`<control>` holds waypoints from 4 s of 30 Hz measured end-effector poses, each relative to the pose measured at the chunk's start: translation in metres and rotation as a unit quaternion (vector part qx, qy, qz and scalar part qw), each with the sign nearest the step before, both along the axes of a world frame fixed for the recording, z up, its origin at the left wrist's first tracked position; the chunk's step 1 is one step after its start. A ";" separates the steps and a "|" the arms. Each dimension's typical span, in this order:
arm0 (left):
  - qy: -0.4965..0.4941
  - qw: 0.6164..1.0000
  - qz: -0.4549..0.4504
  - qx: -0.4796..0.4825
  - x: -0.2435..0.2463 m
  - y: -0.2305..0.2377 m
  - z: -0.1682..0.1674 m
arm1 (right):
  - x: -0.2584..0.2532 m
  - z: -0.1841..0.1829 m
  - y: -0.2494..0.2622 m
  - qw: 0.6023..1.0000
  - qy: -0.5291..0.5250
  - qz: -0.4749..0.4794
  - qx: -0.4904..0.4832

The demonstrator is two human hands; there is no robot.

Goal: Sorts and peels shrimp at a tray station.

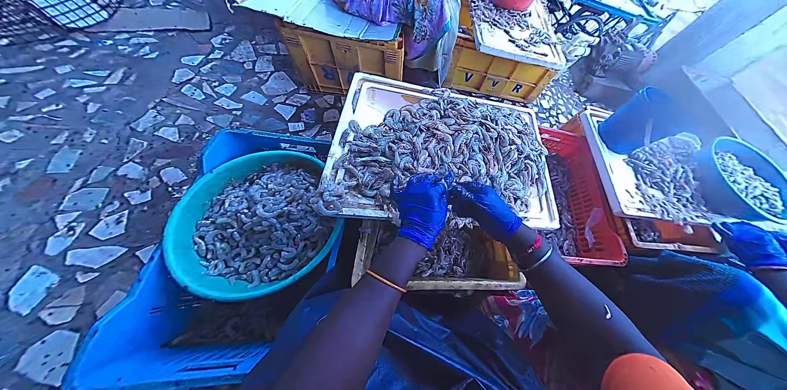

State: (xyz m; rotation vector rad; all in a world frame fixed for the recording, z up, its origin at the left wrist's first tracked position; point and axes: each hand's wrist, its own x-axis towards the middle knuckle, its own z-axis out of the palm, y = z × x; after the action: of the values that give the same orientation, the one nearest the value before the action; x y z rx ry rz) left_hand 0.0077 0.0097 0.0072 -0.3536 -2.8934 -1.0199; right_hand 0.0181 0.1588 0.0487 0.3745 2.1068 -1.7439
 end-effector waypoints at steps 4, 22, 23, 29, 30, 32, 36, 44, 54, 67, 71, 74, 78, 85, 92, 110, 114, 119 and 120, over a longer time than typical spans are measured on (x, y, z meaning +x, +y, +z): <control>-0.111 0.975 -0.086 -0.175 0.003 0.010 0.016 | -0.004 -0.001 0.010 0.950 0.003 0.163 0.266; -0.198 0.920 -0.120 0.315 -0.015 -0.023 -0.005 | -0.009 -0.006 0.016 0.989 0.105 0.099 0.032; -0.189 0.938 -0.098 0.274 -0.012 -0.019 -0.003 | -0.009 -0.007 0.015 0.989 0.108 0.096 0.027; -0.059 0.994 -0.070 0.057 -0.007 -0.014 0.006 | -0.006 -0.004 0.016 0.982 0.119 0.110 0.098; -0.091 0.990 -0.060 0.085 -0.007 -0.014 0.010 | -0.005 -0.004 0.018 0.974 0.118 0.132 0.140; -0.159 0.976 -0.028 0.145 -0.011 -0.015 0.013 | -0.003 -0.004 0.019 0.960 0.128 0.165 0.185; -0.208 0.941 0.044 0.263 -0.019 -0.025 0.011 | -0.001 -0.002 0.027 0.965 0.147 0.160 0.145; -0.231 0.900 -0.152 0.336 -0.014 -0.034 0.005 | -0.002 -0.009 0.029 0.975 0.162 0.140 0.061; -0.059 0.997 -0.049 -0.033 -0.005 -0.022 0.019 | 0.001 -0.006 0.015 0.969 0.144 0.138 0.146; -0.157 0.987 -0.043 0.019 -0.006 -0.027 0.036 | 0.008 0.000 0.005 0.983 0.151 0.015 -0.099; -0.121 0.992 -0.030 0.029 -0.004 -0.028 0.032 | 0.013 0.003 0.001 0.962 0.148 -0.064 -0.221; -0.155 0.988 -0.007 0.022 -0.010 -0.037 0.025 | 0.009 0.021 0.014 0.932 0.176 -0.095 -0.302; -0.208 0.963 -0.013 0.173 -0.015 -0.045 0.016 | 0.005 0.027 0.046 0.972 0.184 0.124 0.071; -0.252 0.876 -0.031 0.410 -0.003 -0.020 0.013 | 0.000 0.005 0.007 0.956 0.124 0.171 0.202; -0.237 0.811 -0.049 0.533 0.000 -0.012 0.008 | 0.003 0.000 -0.022 0.994 0.097 -0.020 -0.042; -0.112 0.904 0.025 0.412 -0.012 -0.036 0.023 | 0.000 0.037 0.027 0.927 0.142 0.197 0.287; 0.036 0.802 0.151 0.577 -0.019 -0.063 0.036 | 0.001 0.017 0.010 0.890 0.126 0.266 0.349; -0.081 0.500 0.358 0.784 -0.029 -0.114 0.031 | 0.001 -0.042 -0.031 0.771 0.219 0.285 0.526; -0.124 0.505 0.365 0.773 -0.030 -0.115 0.027 | 0.001 -0.050 -0.039 0.765 0.208 0.296 0.532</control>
State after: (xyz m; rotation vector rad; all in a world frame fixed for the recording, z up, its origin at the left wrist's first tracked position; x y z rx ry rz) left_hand -0.0221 -0.1057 0.0341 1.0170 -0.7734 -2.6352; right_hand 0.0192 0.1194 -0.0014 -0.4387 2.9011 -0.1398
